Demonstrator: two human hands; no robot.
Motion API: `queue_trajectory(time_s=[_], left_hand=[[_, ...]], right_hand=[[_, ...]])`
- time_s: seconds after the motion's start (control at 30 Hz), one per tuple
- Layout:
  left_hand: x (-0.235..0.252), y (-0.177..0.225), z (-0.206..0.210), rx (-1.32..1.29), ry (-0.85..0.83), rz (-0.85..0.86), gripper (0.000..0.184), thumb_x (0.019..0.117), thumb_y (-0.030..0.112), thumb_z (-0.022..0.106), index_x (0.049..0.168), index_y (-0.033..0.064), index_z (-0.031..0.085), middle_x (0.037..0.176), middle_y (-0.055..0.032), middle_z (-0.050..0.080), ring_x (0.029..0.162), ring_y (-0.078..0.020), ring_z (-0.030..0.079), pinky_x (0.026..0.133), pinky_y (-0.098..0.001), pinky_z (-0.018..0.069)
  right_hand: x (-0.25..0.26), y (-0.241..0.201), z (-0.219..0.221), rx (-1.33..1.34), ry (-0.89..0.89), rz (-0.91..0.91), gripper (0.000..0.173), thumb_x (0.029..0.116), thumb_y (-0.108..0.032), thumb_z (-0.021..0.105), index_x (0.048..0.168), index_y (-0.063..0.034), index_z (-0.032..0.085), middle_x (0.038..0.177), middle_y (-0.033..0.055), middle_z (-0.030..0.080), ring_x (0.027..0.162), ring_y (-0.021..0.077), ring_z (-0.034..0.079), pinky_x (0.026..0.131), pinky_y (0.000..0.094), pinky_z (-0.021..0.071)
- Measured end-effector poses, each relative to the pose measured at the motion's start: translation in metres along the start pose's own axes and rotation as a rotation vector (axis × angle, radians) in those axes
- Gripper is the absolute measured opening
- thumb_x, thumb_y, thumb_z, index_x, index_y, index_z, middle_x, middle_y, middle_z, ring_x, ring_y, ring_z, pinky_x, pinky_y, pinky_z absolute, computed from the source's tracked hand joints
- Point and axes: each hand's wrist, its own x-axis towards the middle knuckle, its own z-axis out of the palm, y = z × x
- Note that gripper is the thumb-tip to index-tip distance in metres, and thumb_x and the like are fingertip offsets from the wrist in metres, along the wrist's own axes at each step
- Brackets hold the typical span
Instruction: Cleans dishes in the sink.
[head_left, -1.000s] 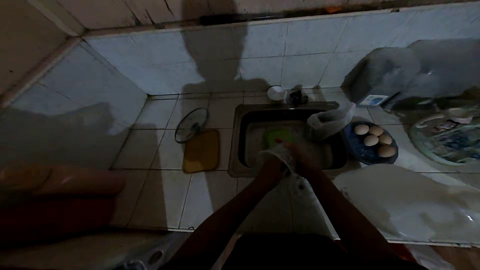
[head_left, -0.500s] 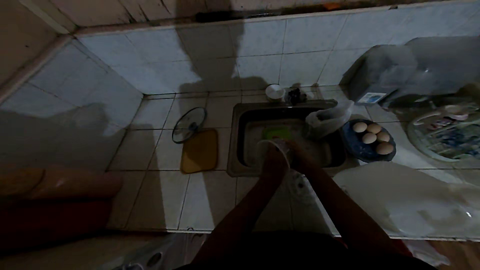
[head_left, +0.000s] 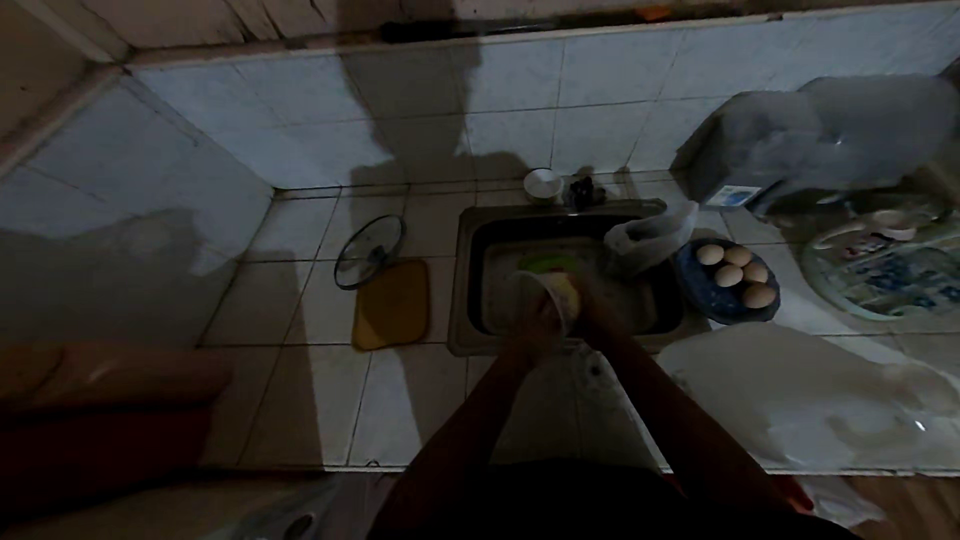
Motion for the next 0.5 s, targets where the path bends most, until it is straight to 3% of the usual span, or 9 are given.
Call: queue_trajectory(time_s=[0.1,0.17,0.27,0.33,0.43,0.5], left_hand=[[0.0,-0.001,-0.001,-0.064,-0.037,0.03,0.03,0.103,0.006,0.055,0.129,-0.0092,0.059,0.124,-0.0197,0.063,0.11,-0.0136,0.061,0.098,-0.0274,0.0496],[0.0,-0.001,0.009,-0.121,0.147,0.027,0.027,0.1011,0.003,0.056,0.124,-0.0105,0.06,0.119,-0.0204,0.064,0.107,-0.0147,0.062,0.095,-0.0277,0.0509],[0.005,-0.016,0.02,0.025,0.313,0.159,0.039,0.1019,0.0,0.052,0.138,-0.0163,0.049,0.136,-0.032,0.057,0.129,-0.0304,0.056,0.112,-0.0365,0.0423],[0.006,-0.03,0.018,0.24,0.222,0.168,0.044,0.1029,0.003,0.051,0.143,-0.0152,0.046,0.143,-0.0316,0.053,0.137,-0.0344,0.05,0.118,-0.0398,0.0369],[0.001,-0.031,0.014,0.501,0.079,0.169,0.039,0.1023,0.006,0.055,0.138,-0.0109,0.056,0.14,-0.0295,0.057,0.136,-0.0404,0.052,0.116,-0.0479,0.0378],[0.003,-0.022,0.008,0.392,-0.014,0.159,0.039,0.1025,0.01,0.058,0.137,-0.009,0.058,0.14,-0.0256,0.059,0.136,-0.0326,0.053,0.117,-0.0414,0.0376]], right_hand=[[-0.001,-0.006,0.002,0.006,-0.03,0.038,0.042,0.1116,-0.027,0.034,0.147,-0.0076,0.045,0.116,0.0103,0.064,0.094,0.0137,0.064,0.079,0.0309,0.056],[0.0,0.0,0.005,0.021,-0.041,0.024,0.042,0.1113,-0.028,0.033,0.146,-0.0088,0.045,0.116,0.0095,0.064,0.094,0.014,0.064,0.079,0.031,0.0562],[-0.003,-0.007,0.008,-0.016,-0.053,0.065,0.043,0.1121,-0.033,0.032,0.145,-0.0091,0.047,0.119,0.0095,0.064,0.098,0.0144,0.064,0.082,0.0324,0.0562],[-0.005,-0.017,0.009,-0.11,-0.052,0.122,0.042,0.1118,-0.033,0.036,0.144,-0.0095,0.049,0.122,0.0114,0.063,0.101,0.0169,0.064,0.084,0.0353,0.056],[-0.001,-0.021,0.01,-0.221,-0.05,0.149,0.042,0.1115,-0.029,0.038,0.147,-0.0087,0.044,0.127,0.016,0.06,0.104,0.0205,0.063,0.087,0.0383,0.0544],[0.0,-0.013,0.005,-0.166,-0.045,0.143,0.043,0.1118,-0.03,0.036,0.148,-0.0096,0.044,0.127,0.0156,0.061,0.105,0.0205,0.063,0.087,0.0386,0.0546]])
